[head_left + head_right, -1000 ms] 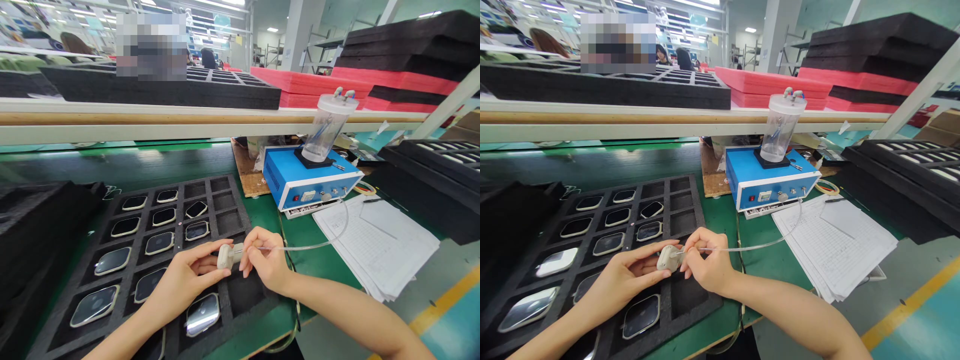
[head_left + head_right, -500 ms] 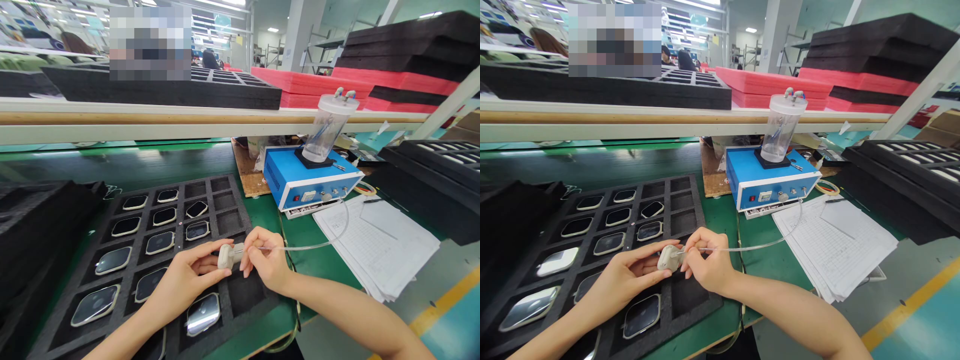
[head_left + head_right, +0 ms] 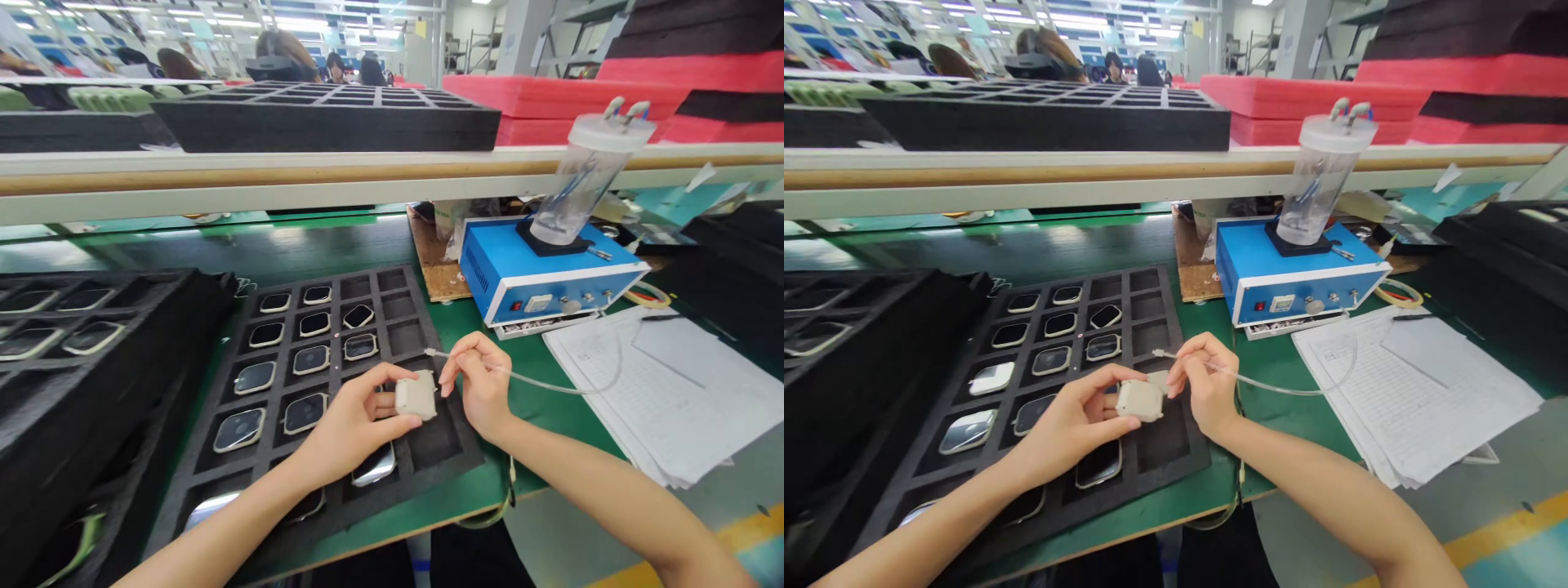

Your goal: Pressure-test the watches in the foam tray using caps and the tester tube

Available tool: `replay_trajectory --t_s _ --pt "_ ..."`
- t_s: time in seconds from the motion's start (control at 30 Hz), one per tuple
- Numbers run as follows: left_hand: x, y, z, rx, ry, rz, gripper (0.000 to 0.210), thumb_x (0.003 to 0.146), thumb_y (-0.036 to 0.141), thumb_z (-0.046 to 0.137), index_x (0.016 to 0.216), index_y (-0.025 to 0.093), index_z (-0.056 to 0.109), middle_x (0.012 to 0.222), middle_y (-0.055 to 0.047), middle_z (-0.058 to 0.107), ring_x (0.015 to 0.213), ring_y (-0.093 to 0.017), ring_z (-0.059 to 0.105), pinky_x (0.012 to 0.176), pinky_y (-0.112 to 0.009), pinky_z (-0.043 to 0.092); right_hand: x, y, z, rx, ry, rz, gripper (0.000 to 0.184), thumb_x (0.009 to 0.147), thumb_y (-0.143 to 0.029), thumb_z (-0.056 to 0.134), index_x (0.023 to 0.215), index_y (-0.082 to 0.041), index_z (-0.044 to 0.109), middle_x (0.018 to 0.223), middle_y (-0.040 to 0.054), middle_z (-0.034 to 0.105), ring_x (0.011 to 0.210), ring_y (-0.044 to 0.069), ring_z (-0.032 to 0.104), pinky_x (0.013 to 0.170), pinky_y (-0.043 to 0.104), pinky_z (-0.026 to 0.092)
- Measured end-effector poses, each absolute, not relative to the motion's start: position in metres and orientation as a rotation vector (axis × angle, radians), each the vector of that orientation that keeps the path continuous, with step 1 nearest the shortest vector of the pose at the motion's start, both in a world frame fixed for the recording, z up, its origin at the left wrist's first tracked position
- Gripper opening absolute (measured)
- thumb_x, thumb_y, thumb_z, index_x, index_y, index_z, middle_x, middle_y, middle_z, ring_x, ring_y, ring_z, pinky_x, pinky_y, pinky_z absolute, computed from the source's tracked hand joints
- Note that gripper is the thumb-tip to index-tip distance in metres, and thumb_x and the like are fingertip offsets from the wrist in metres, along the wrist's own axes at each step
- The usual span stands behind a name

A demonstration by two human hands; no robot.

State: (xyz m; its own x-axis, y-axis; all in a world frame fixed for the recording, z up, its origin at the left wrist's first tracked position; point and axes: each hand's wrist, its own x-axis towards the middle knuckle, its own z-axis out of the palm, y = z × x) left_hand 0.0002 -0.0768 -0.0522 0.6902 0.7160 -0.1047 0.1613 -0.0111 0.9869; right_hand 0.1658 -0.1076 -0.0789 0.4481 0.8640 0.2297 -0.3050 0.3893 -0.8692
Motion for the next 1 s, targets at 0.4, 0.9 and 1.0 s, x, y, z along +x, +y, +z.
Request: replay_trajectory --t_s 0.4,0.9,1.0 --pt "0.004 -0.112 -0.062 2.578 0.908 0.507 0.022 0.073 0.026 0.071 0.093 0.017 0.068 0.102 -0.009 0.063 0.109 -0.028 0.052 0.095 -0.044 0.043 0.167 -0.110 -0.076 -0.842 -0.885 0.892 0.007 0.072 -0.014 0.051 0.067 -0.017 0.055 0.046 -0.0043 0.062 0.030 0.009 0.051 0.033 0.018 0.040" --pt "0.024 -0.102 -0.033 2.580 0.963 -0.014 0.025 0.070 0.028 0.069 0.091 0.016 0.062 0.091 -0.006 0.062 0.080 -0.024 0.061 0.070 -0.034 0.049 0.169 -0.110 -0.077 -0.857 -0.936 0.864 0.009 0.072 -0.012 0.050 0.068 -0.017 0.056 0.046 -0.0049 0.061 0.031 0.009 0.051 0.034 0.018 0.040" --pt "0.027 -0.095 -0.025 2.522 0.820 -0.125 0.025 0.075 0.021 0.062 0.101 0.019 0.061 0.091 -0.005 0.068 0.081 -0.023 0.065 0.069 -0.031 0.047 0.170 -0.109 -0.077 -0.860 -0.926 0.862 0.009 0.072 -0.011 0.050 0.068 -0.017 0.056 0.046 -0.0049 0.061 0.031 0.008 0.051 0.034 0.018 0.040"
